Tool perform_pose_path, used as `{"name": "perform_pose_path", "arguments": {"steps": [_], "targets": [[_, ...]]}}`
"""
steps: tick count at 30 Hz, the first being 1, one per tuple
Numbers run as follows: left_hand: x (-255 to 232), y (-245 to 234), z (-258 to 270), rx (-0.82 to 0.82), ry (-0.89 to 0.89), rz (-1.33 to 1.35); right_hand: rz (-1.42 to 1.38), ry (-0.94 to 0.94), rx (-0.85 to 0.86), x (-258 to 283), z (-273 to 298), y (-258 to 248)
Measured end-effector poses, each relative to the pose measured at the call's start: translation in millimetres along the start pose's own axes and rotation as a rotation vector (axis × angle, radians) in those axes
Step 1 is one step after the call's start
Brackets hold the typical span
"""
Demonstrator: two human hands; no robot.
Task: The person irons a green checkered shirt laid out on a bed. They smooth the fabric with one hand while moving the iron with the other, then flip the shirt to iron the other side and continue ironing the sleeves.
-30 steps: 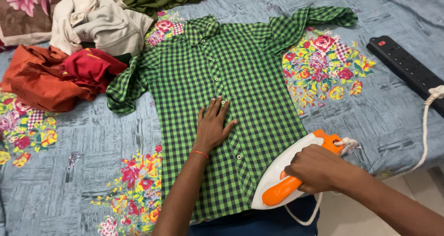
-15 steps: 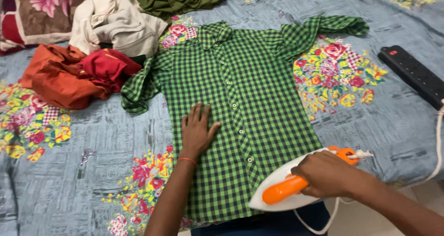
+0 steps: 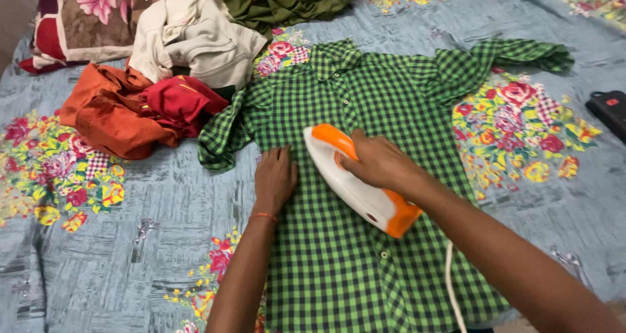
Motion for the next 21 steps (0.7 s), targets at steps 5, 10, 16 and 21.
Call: {"name": "perform_pose_path", "arguments": {"steps": [5,10,16,21], "targets": [[5.6,-11.9,-31.3,-0.194,0.102,-0.001,-0.035,0.076,-0.085,-2.7,-64.0,6.8],[26.6,1.1,-36.7,-0.129,-0.033,-0.149,-0.08,0.003,-0.184,-10.2,-84.1,15.2],[34.2,5.0,-30.7,-0.133,-0.075,-0.151,-0.031,0.08,-0.201,-17.4,-97.3,34.5],[36.0,4.9,-34.4,-0.096,-0.097,-0.121,-0.025,0.005,-0.227,-10.5,-115.7,31.4]]}}
Point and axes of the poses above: each hand's wrist, its own z-axis away from the middle knuckle, its own y-axis out of the palm, x = y × z, the point moved 9 cm from there along -z, towards the middle knuckle, and after that the axes turned 6 degrees about -y, right-handed, at the moved point
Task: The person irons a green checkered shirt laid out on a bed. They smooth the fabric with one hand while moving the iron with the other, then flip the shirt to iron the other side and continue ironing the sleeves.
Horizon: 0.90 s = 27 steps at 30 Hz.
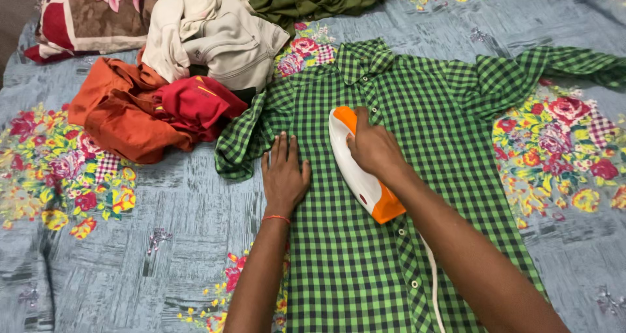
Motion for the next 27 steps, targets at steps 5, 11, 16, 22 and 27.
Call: {"name": "perform_pose_path", "arguments": {"steps": [5,11,16,22,27], "targets": [[1.1,2.9,2.2,0.001,0.003,-0.011,0.001,-0.022,0.041,7.3,2.8,2.3],[1.0,3.1,2.7,-0.006,0.0,-0.022,-0.003,-0.014,0.109,22.0,33.9,8.7],[2.0,5.7,3.0,0.009,-0.003,-0.022,-0.036,0.039,0.098,15.4,16.5,12.8],[1.3,0.9,3.1,-0.009,-0.002,-0.011,-0.006,-0.023,0.065,15.1,-21.5,14.0],[3.2,2.3,3.2,-0.001,-0.006,0.012,-0.013,-0.1,0.064,18.4,-10.5,4.8]]}}
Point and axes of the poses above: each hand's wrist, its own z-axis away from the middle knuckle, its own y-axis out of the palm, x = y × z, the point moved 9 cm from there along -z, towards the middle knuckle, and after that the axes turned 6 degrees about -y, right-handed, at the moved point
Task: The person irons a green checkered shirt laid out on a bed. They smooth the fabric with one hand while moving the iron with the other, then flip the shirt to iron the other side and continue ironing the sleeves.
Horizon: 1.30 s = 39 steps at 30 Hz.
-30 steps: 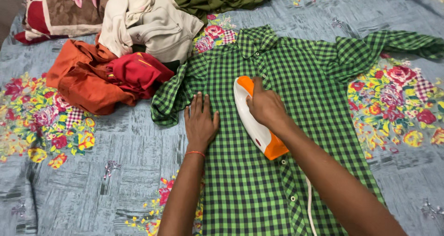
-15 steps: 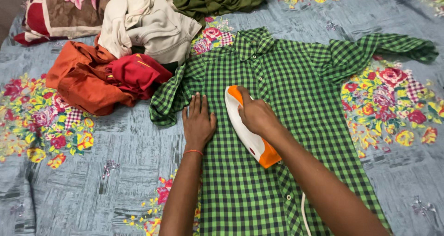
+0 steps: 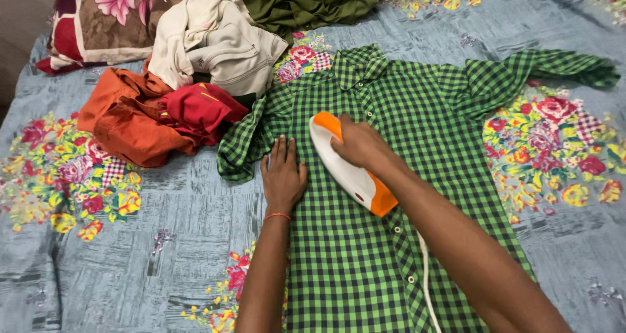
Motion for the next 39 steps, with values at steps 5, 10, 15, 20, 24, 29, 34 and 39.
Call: {"name": "perform_pose_path", "arguments": {"steps": [5,10,15,20,24,29,34,39], "targets": [[6.9,5.9,-2.4,-0.002,0.018,0.023,0.0,-0.052,0.083,24.7,9.0,5.3],[25.1,-5.3,-4.6,-0.026,0.043,0.178,0.033,-0.108,0.065,40.7,17.1,2.0],[52.8,-11.2,-1.1,0.034,0.098,0.111,0.135,-0.092,0.146,45.9,31.2,14.3],[64.8,-6.8,-13.7,0.042,0.157,0.215,0.163,-0.242,0.339,68.6,50.7,28.0],[67.2,-6.3,-20.1,0.112,0.185,0.224,0.192,-0.388,0.486,83.2,81.0,33.7],[57.1,-0.3,-15.9,0.25,0.096,-0.004,0.216,-0.485,0.521,94.2,110.1,36.4],[50.2,2.5,-8.0,0.229,0.097,-0.077,0.192,-0.455,0.548,96.5,121.2,40.2],[56.1,12.7,-6.4,0.211,0.112,-0.102,0.188,-0.483,0.588,100.8,145.3,44.5]]}}
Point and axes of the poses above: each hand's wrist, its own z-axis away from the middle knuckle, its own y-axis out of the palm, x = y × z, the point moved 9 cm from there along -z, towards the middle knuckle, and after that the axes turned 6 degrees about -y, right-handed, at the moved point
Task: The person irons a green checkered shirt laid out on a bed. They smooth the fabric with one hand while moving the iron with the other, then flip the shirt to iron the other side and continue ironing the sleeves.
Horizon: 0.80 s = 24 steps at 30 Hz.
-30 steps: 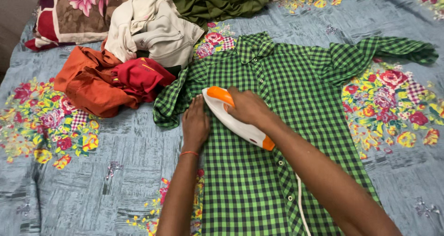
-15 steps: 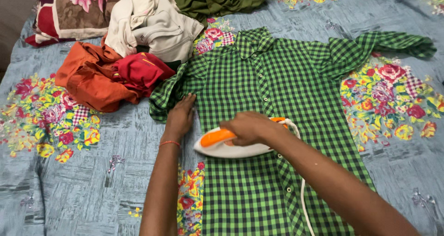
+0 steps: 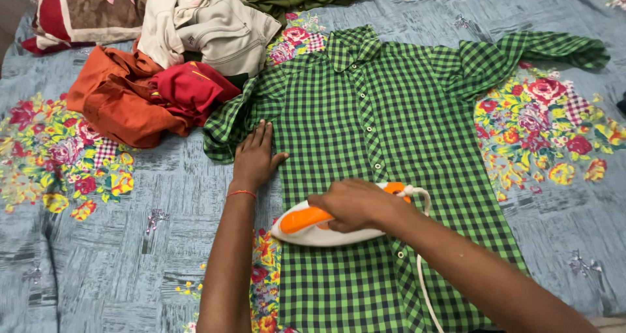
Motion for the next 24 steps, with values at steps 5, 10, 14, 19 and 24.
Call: {"name": "perform_pose_path", "arguments": {"steps": [5,10,14,19,24], "targets": [[2.8,5.7,-0.9,0.015,-0.007,0.015,-0.078,-0.063,0.047,33.6,19.8,30.3],[1.6,3.4,-4.8,0.061,-0.026,-0.016,-0.098,-0.183,0.128,79.0,58.8,88.0],[-0.7,-0.3,-3.8,0.097,-0.051,-0.039,-0.131,-0.227,0.225,95.7,85.7,147.4],[-15.1,-7.7,-4.2,0.027,-0.059,-0.108,-0.235,-0.195,0.08,87.1,111.8,161.8],[-47.9,-18.7,12.3,-0.253,0.049,-0.203,-0.377,0.104,-0.126,43.2,157.7,105.2]]}}
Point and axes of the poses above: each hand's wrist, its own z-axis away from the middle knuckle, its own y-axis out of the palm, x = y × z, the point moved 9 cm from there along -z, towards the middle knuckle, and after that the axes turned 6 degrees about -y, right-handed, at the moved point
